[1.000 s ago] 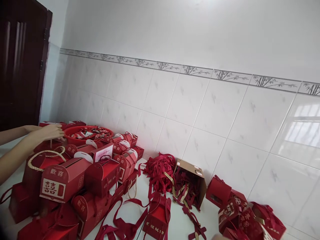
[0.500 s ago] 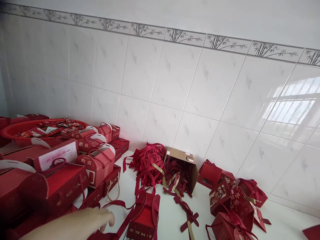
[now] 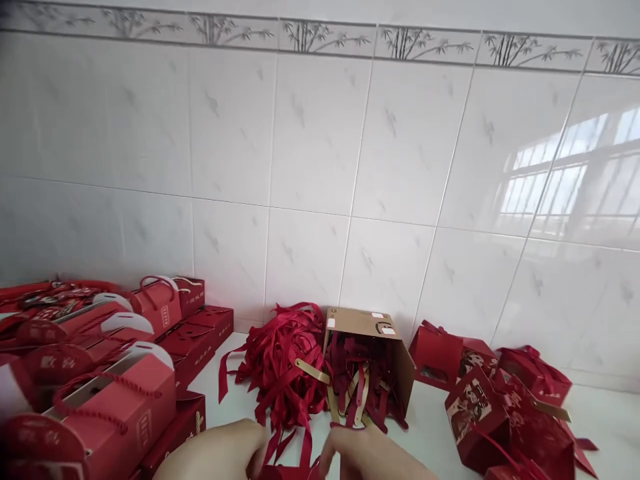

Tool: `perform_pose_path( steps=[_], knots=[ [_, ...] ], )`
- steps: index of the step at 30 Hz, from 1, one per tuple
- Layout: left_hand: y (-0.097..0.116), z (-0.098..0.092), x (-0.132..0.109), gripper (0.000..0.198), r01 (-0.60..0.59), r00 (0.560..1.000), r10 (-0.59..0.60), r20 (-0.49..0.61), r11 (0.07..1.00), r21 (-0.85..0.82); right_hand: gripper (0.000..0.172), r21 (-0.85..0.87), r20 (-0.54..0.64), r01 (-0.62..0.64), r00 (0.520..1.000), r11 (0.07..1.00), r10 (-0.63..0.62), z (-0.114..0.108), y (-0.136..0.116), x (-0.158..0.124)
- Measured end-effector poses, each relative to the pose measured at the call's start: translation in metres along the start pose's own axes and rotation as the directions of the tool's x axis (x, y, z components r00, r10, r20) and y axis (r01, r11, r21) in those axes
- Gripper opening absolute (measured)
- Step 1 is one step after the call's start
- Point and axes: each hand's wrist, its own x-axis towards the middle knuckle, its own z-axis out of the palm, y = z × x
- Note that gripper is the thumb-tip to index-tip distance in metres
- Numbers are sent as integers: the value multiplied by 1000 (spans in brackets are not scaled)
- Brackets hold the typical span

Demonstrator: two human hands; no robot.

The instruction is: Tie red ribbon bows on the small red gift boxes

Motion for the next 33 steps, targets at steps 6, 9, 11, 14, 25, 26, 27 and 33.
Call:
perform_pose_path(
  steps=[6,9,11,14,25,26,27,33],
  knots=[
    [0,-8,5,26,-101,994,101,35,995,-7,25,35,-286,-27,958,999,36,9,21,62],
    [2,-12,1,24,-118,990,120,74,993,-25,29,100,-327,1,944,995,32,16,35,91],
    [4,-14,0,23,-116,988,118,94,993,-26,30,138,-332,24,943,990,23,23,44,105],
    [4,-16,1,25,-99,990,101,101,995,-24,30,163,-330,80,944,983,-22,29,50,115],
    [-9,-11,17,30,-103,989,107,106,994,-47,50,398,-490,-152,798,905,350,-8,39,73],
    [-10,-10,19,29,-110,988,115,104,993,-47,51,372,-555,-197,736,907,387,-10,42,70],
    [-11,-10,20,28,-120,987,125,102,992,-48,53,335,-610,-237,683,912,401,-11,44,67],
    [-8,-12,20,31,-117,976,122,181,992,-42,59,212,-86,-253,957,944,276,-11,29,36]
  ],
)
